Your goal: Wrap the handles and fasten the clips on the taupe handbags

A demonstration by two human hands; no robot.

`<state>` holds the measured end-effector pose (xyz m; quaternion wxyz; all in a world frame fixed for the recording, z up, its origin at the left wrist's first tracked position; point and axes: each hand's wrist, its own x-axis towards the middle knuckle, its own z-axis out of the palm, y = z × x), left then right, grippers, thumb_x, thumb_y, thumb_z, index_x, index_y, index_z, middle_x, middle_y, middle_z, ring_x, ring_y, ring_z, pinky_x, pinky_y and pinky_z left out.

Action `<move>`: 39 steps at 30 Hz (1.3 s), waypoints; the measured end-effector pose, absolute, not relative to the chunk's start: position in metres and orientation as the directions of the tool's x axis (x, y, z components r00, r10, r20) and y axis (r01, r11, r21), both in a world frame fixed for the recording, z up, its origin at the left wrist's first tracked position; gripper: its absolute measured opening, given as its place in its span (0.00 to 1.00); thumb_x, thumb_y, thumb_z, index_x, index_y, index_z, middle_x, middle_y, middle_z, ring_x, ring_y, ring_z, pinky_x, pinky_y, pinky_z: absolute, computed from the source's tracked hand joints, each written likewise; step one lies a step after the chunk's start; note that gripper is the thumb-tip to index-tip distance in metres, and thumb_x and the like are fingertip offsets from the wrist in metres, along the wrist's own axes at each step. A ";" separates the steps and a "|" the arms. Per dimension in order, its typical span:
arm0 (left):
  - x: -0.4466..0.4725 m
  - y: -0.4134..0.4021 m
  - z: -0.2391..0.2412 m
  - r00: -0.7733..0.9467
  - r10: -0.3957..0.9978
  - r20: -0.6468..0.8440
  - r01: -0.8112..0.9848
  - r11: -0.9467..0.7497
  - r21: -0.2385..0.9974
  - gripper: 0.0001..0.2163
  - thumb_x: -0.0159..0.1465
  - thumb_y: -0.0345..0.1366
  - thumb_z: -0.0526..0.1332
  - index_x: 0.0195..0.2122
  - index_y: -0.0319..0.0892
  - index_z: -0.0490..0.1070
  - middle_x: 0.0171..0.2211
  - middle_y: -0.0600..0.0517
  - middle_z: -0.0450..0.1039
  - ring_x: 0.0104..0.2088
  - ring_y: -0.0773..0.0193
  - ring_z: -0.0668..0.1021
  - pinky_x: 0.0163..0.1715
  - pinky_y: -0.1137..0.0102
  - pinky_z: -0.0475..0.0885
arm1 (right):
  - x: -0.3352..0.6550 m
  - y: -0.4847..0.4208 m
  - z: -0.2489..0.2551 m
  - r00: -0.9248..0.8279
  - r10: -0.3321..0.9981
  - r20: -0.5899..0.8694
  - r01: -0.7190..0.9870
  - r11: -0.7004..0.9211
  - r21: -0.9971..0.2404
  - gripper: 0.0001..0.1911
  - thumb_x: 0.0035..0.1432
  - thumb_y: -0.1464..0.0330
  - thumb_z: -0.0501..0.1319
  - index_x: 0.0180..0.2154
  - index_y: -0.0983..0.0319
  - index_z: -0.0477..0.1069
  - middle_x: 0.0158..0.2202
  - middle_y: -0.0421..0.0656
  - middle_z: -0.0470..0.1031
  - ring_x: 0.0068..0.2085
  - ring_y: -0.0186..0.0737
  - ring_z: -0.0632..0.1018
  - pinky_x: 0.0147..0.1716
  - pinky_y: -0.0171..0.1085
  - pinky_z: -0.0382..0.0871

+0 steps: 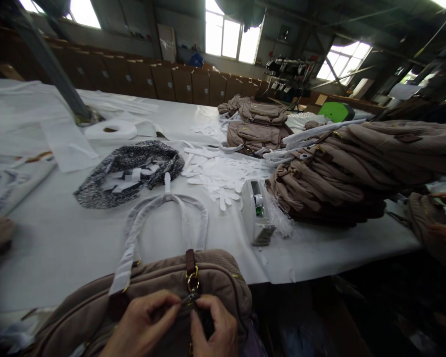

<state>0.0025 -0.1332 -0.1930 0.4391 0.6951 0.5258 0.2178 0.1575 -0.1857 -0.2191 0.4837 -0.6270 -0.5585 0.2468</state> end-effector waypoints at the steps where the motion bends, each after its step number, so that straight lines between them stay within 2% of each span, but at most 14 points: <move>1: 0.003 -0.134 -0.193 0.348 0.924 -0.156 0.525 -0.055 0.849 0.10 0.60 0.36 0.57 0.26 0.41 0.75 0.23 0.52 0.74 0.25 0.63 0.74 0.26 0.75 0.65 | 0.157 -0.185 -0.220 0.227 0.938 0.261 0.467 0.130 -0.875 0.05 0.53 0.71 0.60 0.34 0.58 0.72 0.31 0.39 0.79 0.33 0.36 0.79 0.35 0.28 0.72; 5: 0.008 -0.131 -0.188 0.364 0.911 -0.196 0.414 0.030 0.910 0.10 0.61 0.38 0.56 0.28 0.41 0.75 0.26 0.52 0.75 0.29 0.62 0.75 0.29 0.75 0.66 | 0.157 -0.184 -0.223 0.123 0.908 0.401 0.552 0.273 -0.788 0.10 0.52 0.75 0.59 0.37 0.58 0.72 0.35 0.42 0.77 0.36 0.37 0.79 0.37 0.31 0.73; 8: 0.011 -0.128 -0.186 0.323 0.906 -0.274 0.256 0.195 0.947 0.11 0.59 0.42 0.59 0.26 0.40 0.72 0.25 0.52 0.73 0.28 0.65 0.73 0.29 0.75 0.67 | 0.155 -0.184 -0.225 0.104 0.851 0.515 0.663 0.327 -0.673 0.13 0.52 0.76 0.58 0.39 0.58 0.74 0.38 0.46 0.76 0.37 0.40 0.79 0.36 0.34 0.74; 11: 0.013 -0.128 -0.192 0.273 0.870 -0.411 0.035 0.418 0.908 0.15 0.56 0.48 0.62 0.27 0.39 0.70 0.16 0.59 0.63 0.15 0.74 0.61 0.15 0.79 0.56 | 0.155 -0.183 -0.225 0.089 0.806 0.585 0.702 0.366 -0.611 0.13 0.53 0.76 0.57 0.39 0.58 0.74 0.39 0.47 0.76 0.37 0.41 0.79 0.35 0.36 0.75; 13: 0.012 -0.129 -0.198 0.266 0.844 -0.466 -0.056 0.496 0.866 0.17 0.56 0.51 0.62 0.31 0.39 0.70 0.13 0.63 0.56 0.12 0.77 0.52 0.11 0.80 0.46 | 0.155 -0.182 -0.223 0.094 0.793 0.602 0.691 0.384 -0.613 0.14 0.53 0.76 0.56 0.40 0.58 0.73 0.36 0.46 0.77 0.36 0.41 0.79 0.35 0.36 0.75; 15: 0.011 -0.131 -0.202 0.296 0.833 -0.468 -0.088 0.512 0.855 0.18 0.57 0.50 0.61 0.33 0.38 0.71 0.13 0.63 0.55 0.12 0.77 0.51 0.11 0.81 0.46 | 0.156 -0.183 -0.220 0.128 0.787 0.604 0.685 0.370 -0.628 0.13 0.54 0.76 0.56 0.40 0.58 0.73 0.35 0.45 0.78 0.37 0.42 0.79 0.36 0.37 0.75; 18: 0.009 -0.131 -0.201 0.339 0.821 -0.460 -0.086 0.514 0.854 0.18 0.56 0.51 0.62 0.32 0.38 0.71 0.13 0.62 0.57 0.12 0.78 0.53 0.11 0.81 0.47 | 0.158 -0.183 -0.213 0.213 0.819 0.533 0.642 0.294 -0.708 0.09 0.56 0.72 0.56 0.37 0.57 0.74 0.37 0.45 0.79 0.39 0.43 0.79 0.40 0.39 0.74; 21: 0.011 -0.130 -0.195 0.289 0.835 -0.469 -0.055 0.503 0.862 0.19 0.54 0.51 0.64 0.30 0.38 0.72 0.13 0.62 0.56 0.12 0.78 0.54 0.11 0.81 0.48 | 0.161 -0.182 -0.207 0.321 0.909 0.267 0.482 0.086 -0.872 0.08 0.58 0.65 0.57 0.36 0.58 0.74 0.32 0.44 0.79 0.34 0.41 0.79 0.35 0.34 0.74; 25: 0.015 -0.130 -0.191 0.288 0.829 -0.480 0.019 0.496 0.868 0.18 0.52 0.51 0.65 0.27 0.37 0.72 0.14 0.60 0.63 0.12 0.77 0.57 0.12 0.80 0.50 | 0.164 -0.181 -0.207 0.345 0.933 -0.106 0.184 -0.178 -0.967 0.19 0.57 0.54 0.57 0.38 0.62 0.71 0.23 0.43 0.76 0.23 0.36 0.75 0.22 0.30 0.69; 28: 0.016 -0.132 -0.192 0.254 0.859 -0.445 0.078 0.441 0.894 0.17 0.53 0.50 0.64 0.25 0.38 0.71 0.20 0.54 0.72 0.16 0.74 0.62 0.15 0.79 0.55 | 0.163 -0.180 -0.209 0.286 0.922 -0.262 -0.034 -0.263 -0.964 0.25 0.56 0.49 0.55 0.41 0.65 0.68 0.16 0.39 0.71 0.15 0.32 0.69 0.14 0.28 0.61; 31: 0.015 -0.133 -0.193 0.262 0.889 -0.376 0.171 0.341 0.924 0.16 0.55 0.48 0.63 0.24 0.38 0.71 0.23 0.52 0.73 0.24 0.66 0.71 0.25 0.75 0.65 | 0.159 -0.180 -0.210 0.310 0.916 -0.255 -0.078 -0.243 -0.967 0.25 0.54 0.49 0.58 0.39 0.65 0.68 0.20 0.42 0.75 0.17 0.33 0.72 0.15 0.28 0.63; 33: 0.015 -0.133 -0.192 0.279 0.895 -0.349 0.223 0.294 0.930 0.15 0.56 0.48 0.61 0.24 0.39 0.71 0.24 0.51 0.73 0.28 0.63 0.72 0.29 0.73 0.67 | 0.157 -0.182 -0.210 0.340 0.912 -0.231 -0.041 -0.232 -0.972 0.25 0.53 0.48 0.58 0.38 0.64 0.69 0.24 0.45 0.77 0.19 0.35 0.75 0.16 0.29 0.65; 36: 0.015 -0.133 -0.192 0.281 0.899 -0.336 0.252 0.269 0.930 0.14 0.57 0.46 0.60 0.24 0.39 0.71 0.23 0.52 0.72 0.27 0.63 0.72 0.28 0.73 0.66 | 0.154 -0.186 -0.211 0.349 0.917 -0.195 0.073 -0.234 -0.969 0.24 0.55 0.48 0.56 0.38 0.63 0.70 0.24 0.44 0.77 0.20 0.38 0.77 0.16 0.30 0.68; 39: 0.016 -0.133 -0.191 0.282 0.905 -0.320 0.268 0.245 0.932 0.13 0.58 0.44 0.60 0.23 0.39 0.71 0.22 0.53 0.70 0.26 0.64 0.71 0.27 0.74 0.65 | 0.156 -0.189 -0.213 0.305 0.952 -0.038 0.265 -0.123 -0.956 0.19 0.57 0.53 0.55 0.37 0.60 0.72 0.25 0.43 0.79 0.24 0.38 0.79 0.23 0.29 0.72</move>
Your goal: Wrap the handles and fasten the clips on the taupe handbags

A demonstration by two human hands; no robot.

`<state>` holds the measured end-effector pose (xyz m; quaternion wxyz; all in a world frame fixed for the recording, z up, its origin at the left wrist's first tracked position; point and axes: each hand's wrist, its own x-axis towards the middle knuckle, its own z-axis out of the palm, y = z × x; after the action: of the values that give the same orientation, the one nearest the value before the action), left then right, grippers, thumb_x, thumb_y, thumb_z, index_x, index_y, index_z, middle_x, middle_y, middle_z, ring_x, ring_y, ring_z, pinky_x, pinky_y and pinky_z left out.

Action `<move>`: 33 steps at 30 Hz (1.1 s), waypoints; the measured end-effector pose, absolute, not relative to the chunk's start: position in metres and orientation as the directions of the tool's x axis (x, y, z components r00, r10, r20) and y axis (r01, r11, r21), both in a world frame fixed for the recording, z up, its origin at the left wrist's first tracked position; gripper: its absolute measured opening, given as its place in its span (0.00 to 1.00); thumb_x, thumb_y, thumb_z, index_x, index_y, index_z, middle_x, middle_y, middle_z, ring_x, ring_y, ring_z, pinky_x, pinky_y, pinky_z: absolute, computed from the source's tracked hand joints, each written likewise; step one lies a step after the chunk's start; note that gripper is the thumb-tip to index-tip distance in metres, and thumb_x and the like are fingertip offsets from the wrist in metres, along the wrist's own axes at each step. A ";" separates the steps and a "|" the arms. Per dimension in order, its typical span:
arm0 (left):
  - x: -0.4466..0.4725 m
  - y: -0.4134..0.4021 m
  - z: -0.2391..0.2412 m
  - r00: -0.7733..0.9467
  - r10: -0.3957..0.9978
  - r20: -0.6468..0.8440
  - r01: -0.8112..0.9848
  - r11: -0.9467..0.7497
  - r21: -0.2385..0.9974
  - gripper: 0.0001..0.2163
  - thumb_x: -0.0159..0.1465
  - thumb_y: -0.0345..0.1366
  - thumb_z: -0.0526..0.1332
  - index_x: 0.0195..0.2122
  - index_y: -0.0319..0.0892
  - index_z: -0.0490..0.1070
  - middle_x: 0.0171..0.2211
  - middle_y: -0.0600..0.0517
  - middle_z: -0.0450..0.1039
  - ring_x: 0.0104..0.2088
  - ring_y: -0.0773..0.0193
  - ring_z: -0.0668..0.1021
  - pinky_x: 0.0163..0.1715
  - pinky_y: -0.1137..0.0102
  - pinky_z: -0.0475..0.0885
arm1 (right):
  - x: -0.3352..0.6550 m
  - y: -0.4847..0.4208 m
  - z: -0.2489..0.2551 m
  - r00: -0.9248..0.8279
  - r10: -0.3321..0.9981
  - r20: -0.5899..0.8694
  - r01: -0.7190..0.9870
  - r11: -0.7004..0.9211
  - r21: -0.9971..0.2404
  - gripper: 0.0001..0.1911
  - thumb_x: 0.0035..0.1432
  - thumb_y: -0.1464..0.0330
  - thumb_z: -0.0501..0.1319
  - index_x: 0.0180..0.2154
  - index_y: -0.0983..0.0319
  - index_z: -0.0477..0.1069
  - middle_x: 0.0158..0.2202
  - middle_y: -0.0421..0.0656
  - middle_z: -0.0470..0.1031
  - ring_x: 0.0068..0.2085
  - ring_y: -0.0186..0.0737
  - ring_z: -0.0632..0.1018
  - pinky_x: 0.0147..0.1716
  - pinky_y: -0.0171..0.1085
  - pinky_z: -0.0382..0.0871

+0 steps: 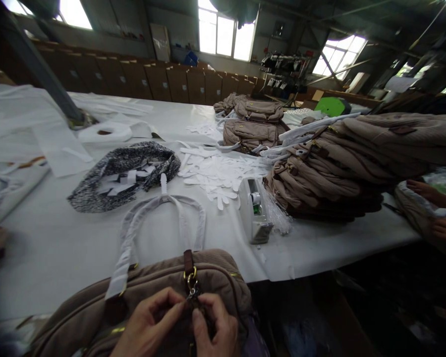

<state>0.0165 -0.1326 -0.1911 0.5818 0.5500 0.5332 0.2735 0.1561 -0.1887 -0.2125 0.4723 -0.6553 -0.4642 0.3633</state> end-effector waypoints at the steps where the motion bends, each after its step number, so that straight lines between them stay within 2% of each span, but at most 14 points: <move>1: 0.017 -0.132 -0.191 0.285 0.904 -0.317 0.271 0.241 0.932 0.13 0.58 0.44 0.60 0.23 0.39 0.71 0.22 0.53 0.69 0.26 0.64 0.70 0.27 0.74 0.65 | 0.158 -0.189 -0.213 0.277 0.960 0.046 0.335 -0.051 -0.941 0.15 0.58 0.56 0.56 0.36 0.59 0.73 0.27 0.42 0.79 0.27 0.37 0.80 0.27 0.29 0.73; 3: 0.017 -0.132 -0.191 0.302 0.899 -0.318 0.264 0.242 0.934 0.12 0.58 0.43 0.59 0.24 0.39 0.70 0.22 0.54 0.69 0.26 0.64 0.70 0.27 0.74 0.65 | 0.164 -0.187 -0.213 0.187 0.955 0.231 0.456 0.124 -0.881 0.09 0.57 0.64 0.58 0.38 0.58 0.73 0.31 0.41 0.80 0.31 0.37 0.81 0.32 0.28 0.74; 4: 0.017 -0.133 -0.191 0.314 0.893 -0.322 0.254 0.247 0.935 0.12 0.58 0.43 0.59 0.24 0.39 0.70 0.22 0.54 0.69 0.27 0.64 0.70 0.28 0.74 0.65 | 0.167 -0.186 -0.213 0.117 0.943 0.311 0.505 0.213 -0.837 0.09 0.56 0.68 0.59 0.39 0.58 0.73 0.33 0.41 0.80 0.33 0.36 0.81 0.33 0.27 0.74; 7: 0.017 -0.133 -0.190 0.344 0.877 -0.336 0.209 0.278 0.938 0.11 0.58 0.42 0.59 0.25 0.39 0.70 0.23 0.54 0.69 0.27 0.64 0.70 0.28 0.74 0.65 | 0.175 -0.184 -0.216 -0.095 0.875 0.475 0.590 0.434 -0.681 0.17 0.52 0.76 0.60 0.45 0.59 0.72 0.36 0.44 0.80 0.35 0.38 0.81 0.36 0.29 0.76; 9: 0.018 -0.133 -0.188 0.349 0.870 -0.347 0.190 0.297 0.936 0.11 0.57 0.42 0.60 0.26 0.39 0.70 0.23 0.54 0.69 0.27 0.64 0.70 0.27 0.74 0.65 | 0.175 -0.185 -0.221 -0.113 0.836 0.538 0.632 0.478 -0.610 0.20 0.51 0.76 0.60 0.47 0.59 0.72 0.38 0.46 0.80 0.36 0.40 0.81 0.37 0.32 0.77; 11: 0.018 -0.132 -0.187 0.350 0.867 -0.355 0.182 0.310 0.933 0.11 0.57 0.42 0.60 0.26 0.39 0.70 0.24 0.53 0.70 0.28 0.64 0.70 0.28 0.74 0.66 | 0.172 -0.187 -0.227 -0.042 0.809 0.587 0.670 0.458 -0.584 0.19 0.53 0.75 0.59 0.47 0.57 0.73 0.37 0.46 0.80 0.36 0.41 0.81 0.35 0.34 0.78; 15: 0.017 -0.132 -0.193 0.388 0.846 -0.367 0.109 0.353 0.929 0.13 0.57 0.45 0.61 0.28 0.38 0.72 0.26 0.51 0.72 0.30 0.63 0.71 0.33 0.72 0.66 | 0.166 -0.192 -0.232 -0.003 0.810 0.586 0.701 0.419 -0.577 0.15 0.56 0.72 0.58 0.45 0.56 0.75 0.36 0.45 0.81 0.33 0.43 0.82 0.33 0.34 0.79; 18: 0.016 -0.136 -0.204 0.394 0.814 -0.427 0.017 0.458 0.889 0.16 0.55 0.49 0.62 0.28 0.38 0.71 0.22 0.54 0.69 0.26 0.67 0.69 0.28 0.75 0.64 | 0.167 -0.194 -0.229 -0.018 0.837 0.547 0.709 0.396 -0.583 0.14 0.58 0.71 0.57 0.45 0.57 0.75 0.34 0.44 0.81 0.32 0.42 0.82 0.33 0.33 0.79; 22: 0.015 -0.146 -0.213 0.289 0.824 -0.487 0.050 0.495 0.867 0.20 0.53 0.54 0.63 0.26 0.38 0.70 0.17 0.58 0.63 0.20 0.70 0.64 0.21 0.76 0.58 | 0.171 -0.194 -0.223 0.060 0.843 0.535 0.728 0.330 -0.601 0.13 0.60 0.70 0.55 0.44 0.60 0.75 0.31 0.44 0.81 0.29 0.38 0.82 0.31 0.27 0.77; 25: 0.014 -0.148 -0.211 0.213 0.838 -0.502 0.072 0.499 0.864 0.21 0.52 0.55 0.63 0.26 0.38 0.71 0.15 0.58 0.62 0.19 0.70 0.62 0.21 0.76 0.57 | 0.173 -0.192 -0.222 0.001 0.799 0.602 0.728 0.412 -0.548 0.14 0.60 0.72 0.55 0.46 0.60 0.73 0.31 0.43 0.81 0.29 0.36 0.82 0.31 0.26 0.77; 28: 0.011 -0.145 -0.203 0.215 0.855 -0.472 0.093 0.463 0.881 0.20 0.52 0.53 0.63 0.26 0.38 0.71 0.16 0.58 0.63 0.20 0.70 0.64 0.22 0.76 0.59 | 0.174 -0.190 -0.222 -0.076 0.757 0.649 0.736 0.482 -0.475 0.15 0.59 0.72 0.54 0.46 0.59 0.74 0.33 0.44 0.81 0.33 0.38 0.82 0.33 0.30 0.77; 31: 0.008 -0.140 -0.194 0.243 0.866 -0.437 0.080 0.431 0.899 0.18 0.52 0.51 0.65 0.24 0.38 0.71 0.19 0.56 0.65 0.22 0.70 0.67 0.24 0.77 0.62 | 0.173 -0.192 -0.220 -0.073 0.812 0.579 0.778 0.410 -0.476 0.15 0.58 0.72 0.56 0.44 0.55 0.75 0.36 0.45 0.80 0.35 0.39 0.81 0.32 0.31 0.77; 33: 0.009 -0.140 -0.191 0.268 0.841 -0.469 0.042 0.476 0.878 0.18 0.53 0.51 0.64 0.24 0.39 0.70 0.19 0.58 0.64 0.18 0.73 0.64 0.18 0.79 0.58 | 0.171 -0.195 -0.217 -0.041 0.867 0.497 0.778 0.339 -0.529 0.15 0.57 0.72 0.58 0.44 0.53 0.76 0.34 0.43 0.79 0.32 0.37 0.81 0.31 0.30 0.76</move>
<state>0.0093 -0.1401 -0.1914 0.6777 0.4183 0.5281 0.2947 0.1713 -0.1947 -0.2166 0.3905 -0.5719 -0.7192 0.0569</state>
